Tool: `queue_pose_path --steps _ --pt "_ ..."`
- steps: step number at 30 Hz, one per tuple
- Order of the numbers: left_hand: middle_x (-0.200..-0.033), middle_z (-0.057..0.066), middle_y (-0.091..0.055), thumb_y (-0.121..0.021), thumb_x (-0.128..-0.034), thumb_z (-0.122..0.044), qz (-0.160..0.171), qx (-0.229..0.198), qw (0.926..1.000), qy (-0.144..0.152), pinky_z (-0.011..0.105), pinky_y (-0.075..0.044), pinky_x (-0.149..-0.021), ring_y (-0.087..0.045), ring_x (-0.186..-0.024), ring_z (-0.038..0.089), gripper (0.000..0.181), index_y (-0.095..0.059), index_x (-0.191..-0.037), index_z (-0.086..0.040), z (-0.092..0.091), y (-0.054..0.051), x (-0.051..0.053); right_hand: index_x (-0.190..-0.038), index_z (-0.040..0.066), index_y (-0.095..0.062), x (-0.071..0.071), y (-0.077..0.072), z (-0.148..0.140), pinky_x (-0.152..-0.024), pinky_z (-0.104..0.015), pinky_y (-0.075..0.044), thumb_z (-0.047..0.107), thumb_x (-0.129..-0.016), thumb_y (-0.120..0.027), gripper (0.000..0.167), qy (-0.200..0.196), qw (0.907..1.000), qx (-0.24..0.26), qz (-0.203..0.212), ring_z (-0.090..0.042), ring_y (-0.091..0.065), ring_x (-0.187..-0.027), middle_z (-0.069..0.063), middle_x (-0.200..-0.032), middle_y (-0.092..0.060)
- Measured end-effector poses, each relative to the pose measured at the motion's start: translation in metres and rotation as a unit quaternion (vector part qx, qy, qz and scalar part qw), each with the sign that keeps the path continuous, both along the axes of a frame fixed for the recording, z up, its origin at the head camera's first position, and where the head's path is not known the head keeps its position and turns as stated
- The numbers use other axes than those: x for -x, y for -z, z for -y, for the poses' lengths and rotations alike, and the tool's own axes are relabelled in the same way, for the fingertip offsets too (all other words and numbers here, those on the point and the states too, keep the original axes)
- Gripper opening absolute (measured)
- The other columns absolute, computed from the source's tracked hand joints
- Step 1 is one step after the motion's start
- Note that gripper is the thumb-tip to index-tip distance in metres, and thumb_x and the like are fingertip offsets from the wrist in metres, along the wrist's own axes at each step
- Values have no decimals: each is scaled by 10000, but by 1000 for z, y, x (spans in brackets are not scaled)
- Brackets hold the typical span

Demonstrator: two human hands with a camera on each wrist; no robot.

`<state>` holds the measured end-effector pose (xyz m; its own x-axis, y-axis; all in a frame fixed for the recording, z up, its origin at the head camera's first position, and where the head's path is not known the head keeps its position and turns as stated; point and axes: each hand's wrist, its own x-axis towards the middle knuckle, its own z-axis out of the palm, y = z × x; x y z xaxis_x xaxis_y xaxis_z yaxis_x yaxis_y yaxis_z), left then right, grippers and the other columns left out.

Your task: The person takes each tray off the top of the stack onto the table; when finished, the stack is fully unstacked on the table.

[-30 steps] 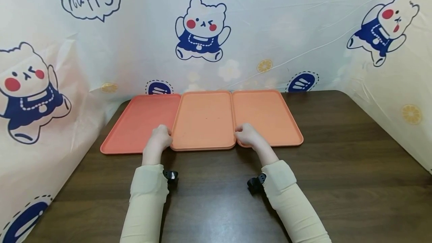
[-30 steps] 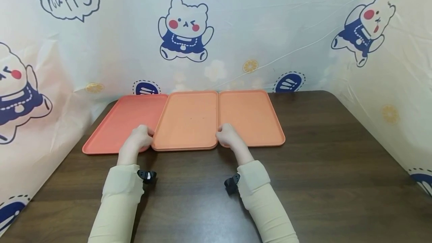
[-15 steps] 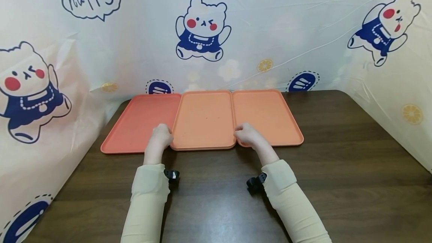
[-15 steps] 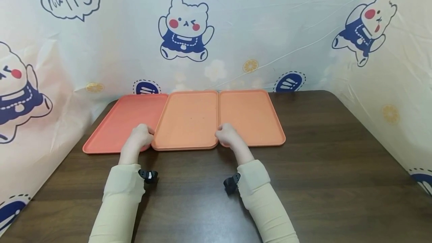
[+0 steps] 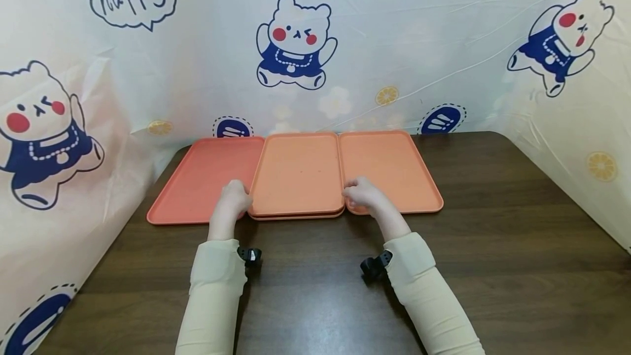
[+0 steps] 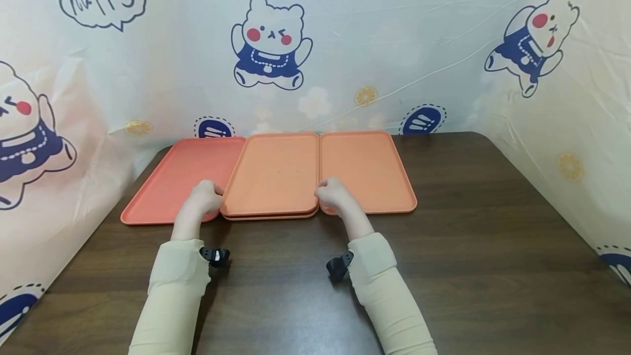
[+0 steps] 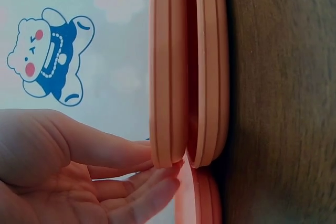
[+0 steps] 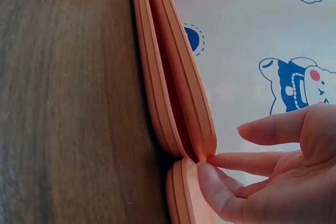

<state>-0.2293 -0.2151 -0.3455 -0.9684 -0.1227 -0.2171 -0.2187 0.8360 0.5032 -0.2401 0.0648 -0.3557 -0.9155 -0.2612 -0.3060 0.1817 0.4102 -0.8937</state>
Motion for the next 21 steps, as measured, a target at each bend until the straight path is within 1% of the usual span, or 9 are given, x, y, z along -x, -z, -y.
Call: queue_pose_path --steps 2,4,6,9,12,15,18,20,21 --pt "-483 -41 -186 -401 -805 76 -60 20 10000 33 220 -265 -399 -219 -407 92 377 -267 -522 -133 -1 -1 0 -1393 -101 -313 0 -1 0 -547 -198 -394 43 -954 -387 468 27 10000 85 39 -73 -409 -534 -101 -910 -454" --pt "-496 -43 -166 -400 -798 82 -103 33 9999 66 223 -243 -405 -186 -424 93 377 -259 -523 -134 -1 -1 -1 -1399 -103 -294 0 -2 0 -585 -213 -426 39 -955 -382 475 44 9998 173 111 -92 -437 -584 -138 -1001 -439" --pt "-506 -42 -153 -395 -792 87 -117 31 9999 99 227 -226 -411 -164 -439 96 373 -253 -528 -135 -1 -1 -1 -1405 -95 -285 0 -2 0 -620 -227 -461 39 -957 -381 477 78 9995 216 197 -111 -464 -629 -152 -1018 -441" --pt "-504 -41 -159 -400 -785 88 -123 30 9999 110 229 -225 -414 -172 -437 97 366 -260 -529 -134 -1 -2 -1 -1410 -99 -275 0 -3 -1 -723 -271 -530 43 -959 -384 485 79 9996 189 203 -137 -497 -704 -163 -1053 -437" --pt "-496 -40 -170 -402 -779 87 -154 52 9998 118 226 -227 -410 -185 -430 97 359 -267 -526 -130 -1 -3 -1 -1412 -104 -265 0 -3 -1 -806 -320 -544 37 -959 -381 489 45 9998 145 144 -153 -517 -722 -199 -1116 -436" --pt "-491 -38 -180 -406 -779 83 -167 82 9998 100 226 -231 -408 -191 -428 99 356 -277 -523 -127 -1 -3 -1 -1396 -117 -279 0 -1 -3 -795 -323 -546 4 -940 -390 485 -53 10000 42 -2 -159 -566 -710 -249 -1190 -436" --pt "-483 -35 -207 -417 -779 77 -180 116 9997 79 225 -250 -410 -224 -426 104 347 -301 -520 -124 -1 -3 -1 -1122 -128 -461 1 1 -4 -710 -293 -542 -37 -905 -426 239 -213 9996 -41 -185 -164 -618 -692 -237 -1078 -494" --pt "-477 -33 -230 -422 -776 69 -173 140 9997 70 223 -264 -413 -251 -426 106 340 -316 -517 -123 0 -3 -2 -888 -72 -475 2 3 -4 -672 -286 -534 -57 -882 -457 24 -270 9992 -32 -278 -179 -636 -694 -176 -930 -519" --pt "-473 -31 -242 -423 -773 66 -177 155 9997 68 222 -270 -412 -266 -424 106 336 -323 -515 -123 0 -3 -2 -792 -34 -438 2 3 -4 -659 -284 -532 -60 -875 -471 93 -294 9991 -30 -314 -188 -647 -701 -144 -859 -515"
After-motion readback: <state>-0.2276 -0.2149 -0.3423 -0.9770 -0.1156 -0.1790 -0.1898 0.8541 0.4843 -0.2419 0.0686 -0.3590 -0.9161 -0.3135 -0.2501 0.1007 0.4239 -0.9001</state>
